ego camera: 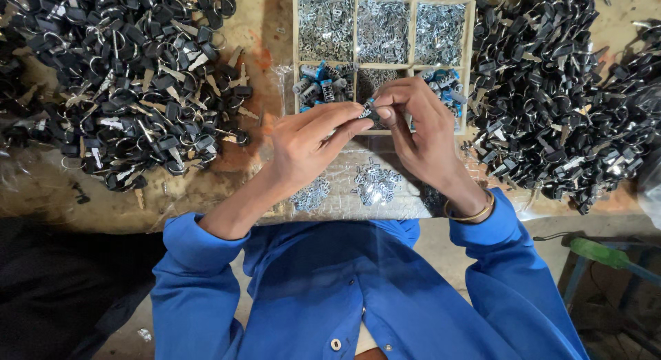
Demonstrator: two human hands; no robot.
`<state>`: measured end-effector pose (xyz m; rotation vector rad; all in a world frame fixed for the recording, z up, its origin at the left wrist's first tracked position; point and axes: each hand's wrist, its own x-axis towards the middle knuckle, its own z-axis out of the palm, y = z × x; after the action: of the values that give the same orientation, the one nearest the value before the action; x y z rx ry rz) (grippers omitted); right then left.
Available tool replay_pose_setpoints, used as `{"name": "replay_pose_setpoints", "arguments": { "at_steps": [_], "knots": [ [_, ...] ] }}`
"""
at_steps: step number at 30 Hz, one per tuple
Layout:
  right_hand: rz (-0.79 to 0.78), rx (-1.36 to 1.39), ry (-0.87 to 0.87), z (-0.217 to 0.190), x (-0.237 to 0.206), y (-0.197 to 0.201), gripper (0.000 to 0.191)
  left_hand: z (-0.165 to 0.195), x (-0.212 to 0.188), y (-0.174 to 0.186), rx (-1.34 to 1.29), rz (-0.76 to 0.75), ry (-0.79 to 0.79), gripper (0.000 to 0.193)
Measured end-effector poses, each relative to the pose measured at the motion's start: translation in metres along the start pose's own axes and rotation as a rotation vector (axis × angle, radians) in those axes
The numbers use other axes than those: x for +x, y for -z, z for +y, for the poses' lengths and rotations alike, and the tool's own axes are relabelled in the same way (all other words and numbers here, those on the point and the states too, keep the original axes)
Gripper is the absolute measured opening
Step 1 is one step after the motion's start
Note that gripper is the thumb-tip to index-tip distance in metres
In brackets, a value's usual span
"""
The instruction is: The person sits at a workbench assembling padlock cylinders. They pick a lock body from a compartment tray, insert small metal pins and springs into it by hand, press the components into place, and set the finished cylinder back into the tray, repeating the cycle.
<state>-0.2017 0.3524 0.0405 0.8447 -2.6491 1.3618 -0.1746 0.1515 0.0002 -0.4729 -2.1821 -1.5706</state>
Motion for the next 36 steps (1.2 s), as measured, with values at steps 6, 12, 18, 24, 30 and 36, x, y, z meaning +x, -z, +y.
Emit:
{"name": "replay_pose_setpoints", "arguments": {
  "at_steps": [6, 12, 18, 24, 30, 36],
  "knots": [
    [-0.062, -0.096, 0.078, -0.004, 0.003, 0.007, 0.018, -0.001, 0.000, 0.000, -0.001, 0.005, -0.001, 0.024],
    [-0.069, -0.157, 0.108, -0.005, 0.003, 0.005, 0.020, -0.002, -0.002, 0.000, -0.001, 0.006, -0.020, 0.023],
    [-0.045, -0.207, 0.136, -0.003, 0.000, 0.006, 0.018, -0.003, -0.003, -0.001, -0.037, -0.001, 0.043, 0.021],
    [0.009, 0.248, -0.130, 0.006, -0.006, 0.001, 0.010, -0.003, -0.006, -0.002, -0.123, 0.000, 0.080, 0.022],
    [-0.064, 0.409, -0.214, 0.012, -0.009, -0.006, 0.009, -0.004, -0.006, -0.001, -0.163, -0.003, 0.096, 0.022],
    [-0.058, 0.275, -0.132, 0.009, -0.007, -0.006, 0.010, -0.006, -0.008, -0.002, -0.166, 0.004, 0.102, 0.022]
  ]
}}
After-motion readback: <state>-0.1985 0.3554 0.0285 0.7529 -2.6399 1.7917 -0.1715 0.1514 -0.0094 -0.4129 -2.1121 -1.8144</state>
